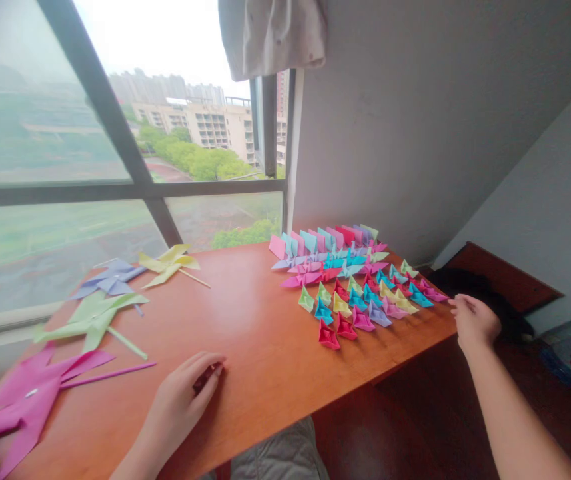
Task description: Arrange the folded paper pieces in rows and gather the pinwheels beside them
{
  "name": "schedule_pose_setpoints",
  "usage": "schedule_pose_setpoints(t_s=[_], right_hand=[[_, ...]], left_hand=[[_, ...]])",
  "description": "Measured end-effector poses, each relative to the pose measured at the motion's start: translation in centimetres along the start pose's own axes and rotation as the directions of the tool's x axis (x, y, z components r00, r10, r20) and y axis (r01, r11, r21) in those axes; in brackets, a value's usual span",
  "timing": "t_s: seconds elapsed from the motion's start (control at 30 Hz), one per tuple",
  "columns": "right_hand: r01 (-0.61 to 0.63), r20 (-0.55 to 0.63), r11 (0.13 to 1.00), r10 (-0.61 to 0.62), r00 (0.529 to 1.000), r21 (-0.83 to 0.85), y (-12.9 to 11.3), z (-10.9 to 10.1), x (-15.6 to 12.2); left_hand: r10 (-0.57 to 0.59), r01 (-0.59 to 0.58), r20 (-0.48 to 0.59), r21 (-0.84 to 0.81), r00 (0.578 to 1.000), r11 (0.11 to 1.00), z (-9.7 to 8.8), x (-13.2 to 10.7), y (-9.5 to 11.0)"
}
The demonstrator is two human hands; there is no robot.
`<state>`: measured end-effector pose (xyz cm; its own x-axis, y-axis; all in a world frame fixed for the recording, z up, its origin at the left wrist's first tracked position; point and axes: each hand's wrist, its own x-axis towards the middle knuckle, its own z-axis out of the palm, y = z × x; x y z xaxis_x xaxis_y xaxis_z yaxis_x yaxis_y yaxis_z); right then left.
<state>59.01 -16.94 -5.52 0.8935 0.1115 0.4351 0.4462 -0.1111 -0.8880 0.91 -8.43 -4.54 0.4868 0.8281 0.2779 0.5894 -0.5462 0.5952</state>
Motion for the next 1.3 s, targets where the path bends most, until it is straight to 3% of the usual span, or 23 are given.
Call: schedule_pose_setpoints(t_s=[0.13,0.27,0.33,0.4,0.47,0.53,0.67,0.8,0.93,1.07,1.13,1.3], right_hand=[[-0.084,-0.004,0.992,0.085,0.996,0.088,-3.3,1.0,-1.8],[-0.025,0.253,0.969,-0.039,0.967,0.246,-10.1,2.5,-9.0],[-0.032,0.470,0.958,-0.110,0.876,0.284,-13.5,3.3,-14.2],[-0.061,0.676,0.956,-0.156,0.720,0.286,-16.0,4.1,-19.5],[-0.036,0.803,0.960,-0.212,0.556,0.278,-17.6,5.2,-24.6],[-0.017,0.861,0.953,-0.267,0.432,0.304,-18.4,6.2,-28.9],[0.072,0.898,0.939,-0.343,0.274,0.336,-18.7,7.5,-34.3],[0.203,0.909,0.915,-0.382,0.164,0.348,-18.5,7.5,-35.5],[0.304,0.927,0.896,-0.365,0.092,0.323,-18.6,8.1,-35.3],[0.494,0.962,0.845,-0.266,0.055,0.206,-20.4,11.9,-35.3],[0.577,0.972,0.804,-0.224,0.068,0.145,-21.8,14.8,-35.5],[0.598,0.971,0.795,-0.208,0.114,0.100,-25.5,21.6,-36.9]], left_hand=[[-0.014,0.014,-0.001,-0.013,1.000,1.000,-0.1,0.0,0.5],[-0.027,0.027,-0.003,-0.015,1.000,1.000,-0.1,-0.1,0.8],[-0.038,0.038,0.006,-0.019,0.999,0.999,-0.2,-0.1,0.9],[-0.044,0.045,0.010,-0.030,0.999,0.999,-0.2,-0.2,0.9],[-0.046,0.046,0.009,-0.045,0.999,0.998,-0.2,-0.3,0.8],[-0.048,0.048,0.009,-0.060,0.999,0.997,-0.2,-0.4,0.8],[-0.054,0.054,0.002,-0.073,0.999,0.996,-0.2,-0.5,1.0],[-0.058,0.060,0.023,-0.057,0.998,0.997,-0.2,-0.7,1.4],[-0.054,0.055,0.020,-0.047,0.998,0.997,-0.1,-0.7,1.5],[-0.097,0.094,-0.041,-0.057,0.994,0.994,-0.1,-0.7,1.3],[-0.121,0.117,-0.067,-0.064,0.990,0.991,-0.1,-0.7,1.3],[-0.130,0.127,-0.056,-0.050,0.990,0.991,-0.2,-0.7,1.3]])
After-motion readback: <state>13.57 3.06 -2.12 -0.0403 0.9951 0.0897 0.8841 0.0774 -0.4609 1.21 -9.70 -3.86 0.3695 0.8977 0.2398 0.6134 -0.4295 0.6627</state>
